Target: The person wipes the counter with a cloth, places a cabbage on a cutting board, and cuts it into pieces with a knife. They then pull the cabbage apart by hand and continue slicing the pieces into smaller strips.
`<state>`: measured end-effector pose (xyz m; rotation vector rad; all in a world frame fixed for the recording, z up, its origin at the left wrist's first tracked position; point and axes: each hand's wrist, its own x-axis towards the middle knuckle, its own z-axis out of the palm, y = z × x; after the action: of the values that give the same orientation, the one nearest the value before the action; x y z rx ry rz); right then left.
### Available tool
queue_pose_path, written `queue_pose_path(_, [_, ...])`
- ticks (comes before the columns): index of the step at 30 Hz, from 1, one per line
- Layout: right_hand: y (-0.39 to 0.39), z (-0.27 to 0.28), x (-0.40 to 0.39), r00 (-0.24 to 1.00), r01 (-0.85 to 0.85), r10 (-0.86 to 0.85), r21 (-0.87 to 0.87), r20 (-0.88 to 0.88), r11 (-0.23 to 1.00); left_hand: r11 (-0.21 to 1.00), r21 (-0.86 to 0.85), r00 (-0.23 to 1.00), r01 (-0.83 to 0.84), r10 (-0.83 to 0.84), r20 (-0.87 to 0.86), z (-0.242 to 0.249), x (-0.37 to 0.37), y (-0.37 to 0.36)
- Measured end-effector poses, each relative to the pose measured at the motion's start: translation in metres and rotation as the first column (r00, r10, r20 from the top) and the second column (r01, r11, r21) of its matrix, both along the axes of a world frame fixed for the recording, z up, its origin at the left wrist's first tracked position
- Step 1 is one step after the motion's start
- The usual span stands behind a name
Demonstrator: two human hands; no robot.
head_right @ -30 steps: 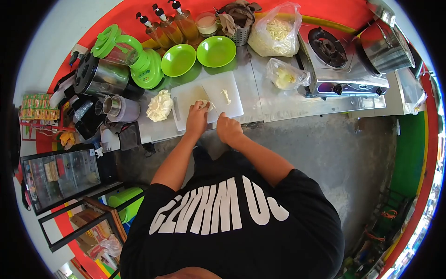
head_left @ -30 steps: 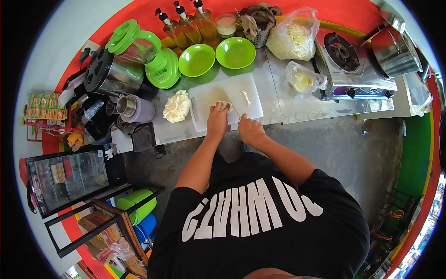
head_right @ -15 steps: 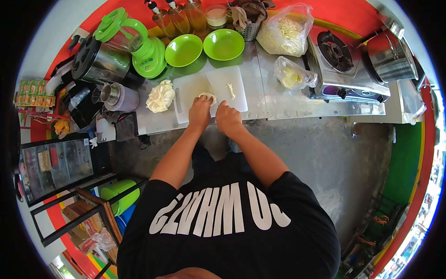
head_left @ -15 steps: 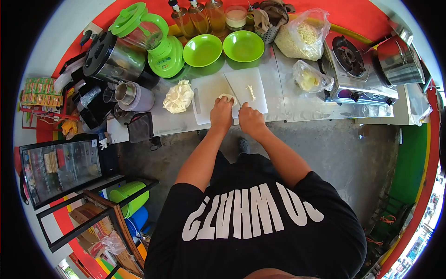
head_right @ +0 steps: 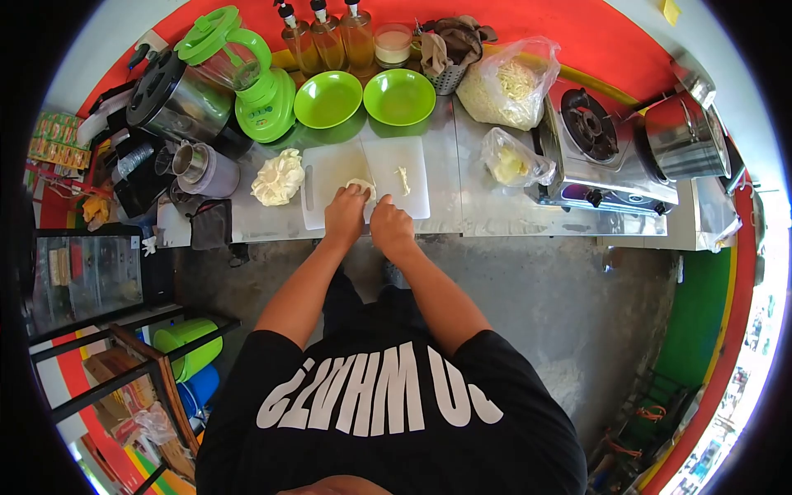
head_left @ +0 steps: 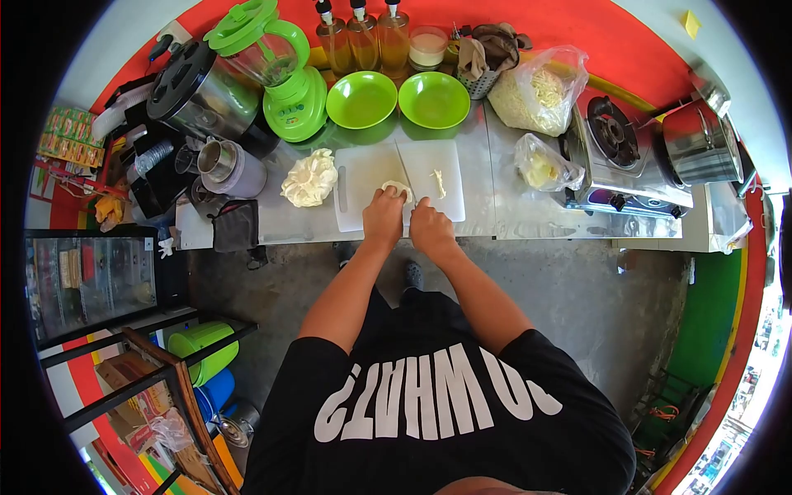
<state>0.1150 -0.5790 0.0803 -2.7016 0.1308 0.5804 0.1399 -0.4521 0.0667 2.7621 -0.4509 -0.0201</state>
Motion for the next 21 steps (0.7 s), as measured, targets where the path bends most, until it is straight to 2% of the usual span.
queue_pose_path(7, [0.011, -0.008, -0.010, 0.996, 0.089, -0.089, 0.004, -0.020, 0.996, 0.999, -0.036, 0.999, -0.037, 0.037, -0.010, -0.007, 0.002, 0.000])
queue_pose_path(11, [0.008, -0.018, 0.005, 0.996, 0.094, -0.094, 0.052, 0.004, 0.994, 1.000, -0.006, 1.000, -0.012, 0.012, 0.022, -0.003, 0.002, 0.001])
queue_pose_path(13, [0.005, -0.008, 0.012, 1.000, 0.000, 0.000, 0.006, 0.017, 1.000, 1.000, 0.005, 1.000, 0.010, -0.010, 0.019, -0.003, 0.001, 0.002])
queue_pose_path(16, [0.002, 0.001, 0.010, 1.000, -0.017, 0.017, 0.000, -0.001, 1.000, 1.000, -0.016, 0.999, 0.019, -0.019, 0.027, -0.004, 0.001, 0.003])
queue_pose_path(21, [0.005, -0.001, -0.015, 0.998, 0.048, -0.048, 0.020, -0.028, 0.999, 0.997, -0.073, 1.000, -0.013, 0.014, 0.016, -0.007, 0.001, 0.003])
